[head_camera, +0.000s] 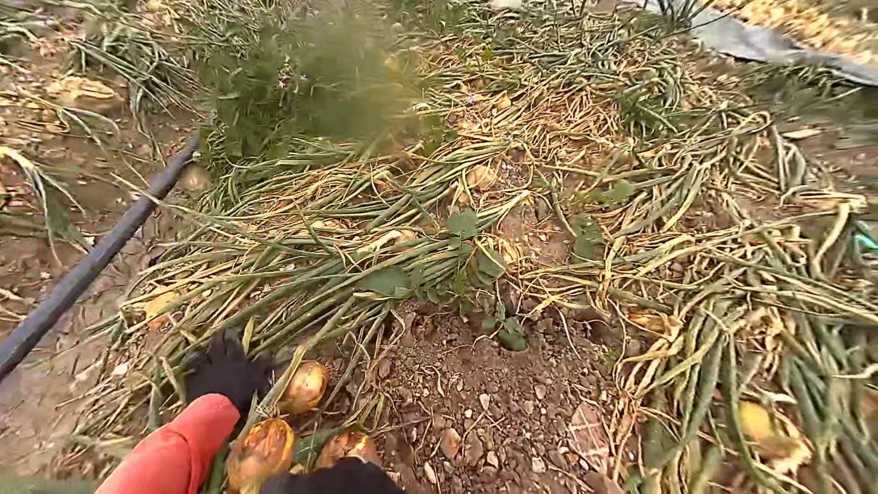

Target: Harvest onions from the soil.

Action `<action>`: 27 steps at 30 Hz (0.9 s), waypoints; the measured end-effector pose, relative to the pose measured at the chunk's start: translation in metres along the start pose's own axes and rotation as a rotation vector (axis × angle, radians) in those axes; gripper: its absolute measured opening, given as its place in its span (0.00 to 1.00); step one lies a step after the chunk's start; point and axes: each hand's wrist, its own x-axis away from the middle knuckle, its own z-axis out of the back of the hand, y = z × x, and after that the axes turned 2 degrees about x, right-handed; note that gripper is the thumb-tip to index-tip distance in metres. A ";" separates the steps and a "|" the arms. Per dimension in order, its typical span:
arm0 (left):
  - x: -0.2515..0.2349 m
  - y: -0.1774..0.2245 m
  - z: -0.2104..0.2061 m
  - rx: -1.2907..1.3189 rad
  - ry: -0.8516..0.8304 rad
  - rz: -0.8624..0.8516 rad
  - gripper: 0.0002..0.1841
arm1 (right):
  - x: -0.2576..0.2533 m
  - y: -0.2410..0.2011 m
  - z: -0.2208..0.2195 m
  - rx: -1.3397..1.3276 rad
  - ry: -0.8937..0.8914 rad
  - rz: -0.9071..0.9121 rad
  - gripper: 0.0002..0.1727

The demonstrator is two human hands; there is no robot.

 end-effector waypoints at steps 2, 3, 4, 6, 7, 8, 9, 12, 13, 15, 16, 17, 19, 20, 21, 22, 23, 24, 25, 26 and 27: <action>-0.014 0.000 -0.026 0.061 0.078 0.096 0.48 | 0.025 0.120 0.080 0.325 0.225 -0.337 0.23; -0.021 -0.001 -0.039 0.078 0.147 0.109 0.47 | 0.034 0.188 0.112 0.469 0.253 -0.548 0.25; -0.022 0.001 -0.045 0.098 0.188 0.135 0.46 | 0.039 0.250 0.139 0.541 0.225 -0.761 0.32; -0.029 -0.001 -0.057 0.089 0.285 0.157 0.45 | 0.033 0.349 0.172 0.583 0.116 -0.981 0.41; -0.031 -0.003 -0.060 0.065 0.309 0.151 0.44 | 0.024 0.383 0.176 0.590 0.060 -0.984 0.40; -0.030 -0.003 -0.061 0.037 0.317 0.153 0.44 | 0.015 0.405 0.174 0.577 0.017 -0.967 0.34; -0.030 -0.003 -0.062 0.022 0.313 0.161 0.44 | 0.007 0.416 0.171 0.541 0.023 -0.959 0.28; -0.035 -0.005 -0.064 0.004 0.333 0.177 0.45 | 0.004 0.411 0.161 0.363 0.304 -0.969 0.16; -0.034 -0.005 -0.064 0.009 0.351 0.173 0.45 | 0.006 0.392 0.158 0.277 0.438 -0.976 0.11; -0.032 -0.005 -0.062 0.030 0.381 0.151 0.45 | 0.015 0.335 0.141 0.256 0.508 -0.949 0.11; -0.032 -0.006 -0.060 0.030 0.369 0.139 0.45 | 0.028 0.304 0.121 0.365 0.463 -0.855 0.15; -0.029 -0.005 -0.061 0.014 0.321 0.149 0.45 | 0.038 0.277 0.102 0.460 0.369 -0.798 0.16; -0.031 -0.006 -0.064 -0.087 0.146 0.205 0.44 | 0.034 0.250 0.089 0.380 0.097 -0.999 0.18; -0.037 -0.012 -0.068 -0.108 0.099 0.227 0.44 | 0.024 0.260 0.090 0.348 0.042 -1.086 0.21; -0.039 -0.014 -0.070 -0.084 0.113 0.235 0.44 | 0.011 0.277 0.094 0.347 0.029 -1.121 0.23; -0.037 -0.013 -0.072 -0.048 0.185 0.232 0.45 | -0.006 0.298 0.100 0.356 -0.021 -1.161 0.25; -0.035 -0.009 -0.068 -0.017 0.225 0.224 0.46 | -0.020 0.319 0.102 0.395 -0.038 -1.144 0.25; -0.033 -0.007 -0.067 -0.002 0.292 0.203 0.48 | -0.032 0.339 0.101 0.437 -0.044 -1.108 0.27; -0.033 -0.007 -0.066 -0.003 0.347 0.181 0.49 | -0.041 0.354 0.098 0.460 -0.011 -1.063 0.29; -0.035 -0.009 -0.067 0.000 0.377 0.165 0.50 | -0.049 0.360 0.098 0.469 0.001 -1.059 0.30; -0.037 -0.010 -0.067 -0.007 0.409 0.150 0.50 | -0.049 0.360 0.099 0.463 0.022 -1.077 0.31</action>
